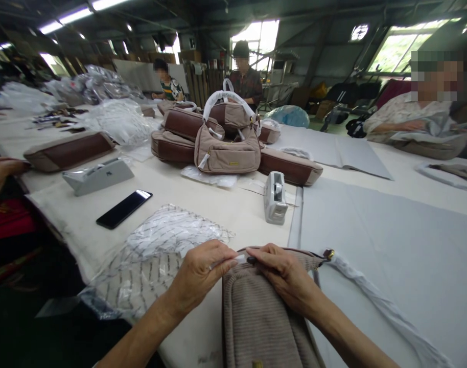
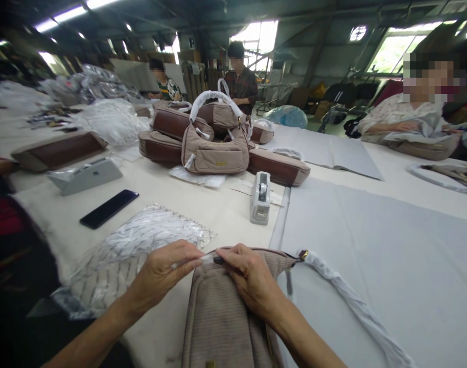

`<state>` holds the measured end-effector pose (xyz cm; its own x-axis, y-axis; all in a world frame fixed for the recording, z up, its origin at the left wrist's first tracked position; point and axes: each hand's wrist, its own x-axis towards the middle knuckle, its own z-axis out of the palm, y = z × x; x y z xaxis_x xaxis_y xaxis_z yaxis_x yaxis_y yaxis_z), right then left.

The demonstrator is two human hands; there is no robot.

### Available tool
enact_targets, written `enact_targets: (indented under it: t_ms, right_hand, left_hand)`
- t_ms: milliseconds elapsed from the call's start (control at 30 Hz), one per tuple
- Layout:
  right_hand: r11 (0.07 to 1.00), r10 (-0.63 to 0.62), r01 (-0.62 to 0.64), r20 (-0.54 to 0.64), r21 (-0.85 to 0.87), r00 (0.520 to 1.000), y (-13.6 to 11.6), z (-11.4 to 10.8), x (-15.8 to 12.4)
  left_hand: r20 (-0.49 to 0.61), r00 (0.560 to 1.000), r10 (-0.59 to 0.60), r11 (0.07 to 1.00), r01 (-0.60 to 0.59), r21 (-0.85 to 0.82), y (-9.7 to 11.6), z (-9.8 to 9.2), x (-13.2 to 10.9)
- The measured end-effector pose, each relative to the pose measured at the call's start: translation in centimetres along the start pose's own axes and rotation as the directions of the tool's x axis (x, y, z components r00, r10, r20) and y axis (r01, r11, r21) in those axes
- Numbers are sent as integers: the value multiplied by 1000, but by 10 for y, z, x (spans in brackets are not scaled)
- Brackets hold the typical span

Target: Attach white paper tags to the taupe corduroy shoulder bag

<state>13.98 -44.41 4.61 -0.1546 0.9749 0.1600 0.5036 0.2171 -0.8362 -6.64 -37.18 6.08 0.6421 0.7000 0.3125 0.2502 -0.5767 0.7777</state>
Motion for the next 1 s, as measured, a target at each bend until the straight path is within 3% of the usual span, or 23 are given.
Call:
enact_targets:
  t_ms: [267,500,633,733,800,900,1000]
  right_hand:
    - [995,21,-19,21,-97,1000,-10,-2,0]
    - [993,-2,2,-7,-115,1000,-15,1,1]
    - [994,89,-82,-95,78,991,-10,0,-1]
    - [917,244,-200,-90,345,966,-5,-1,-2]
    - [878,291,-232,-84,419,953,-4,1,-2]
    - [893,289,-216,-135,395,948,-3,11,0]
    - [915,312,-225,-234,336,921,-3,18,0]
  left_hand:
    - [36,997,73,993,-76,91,7,0,5]
    - [118,993,31,991,-46,129,16,6,11]
    - [117,989,-92,977,67,201,21,7,18]
    - [201,954,-225,964,188,186,25,4,25]
    - [292,911,-291,955,257,151,27,4,32]
    - [396,866,-305,952,289,102,30,9,42]
    - [413,861,-298,954,285,95,28,15,49]
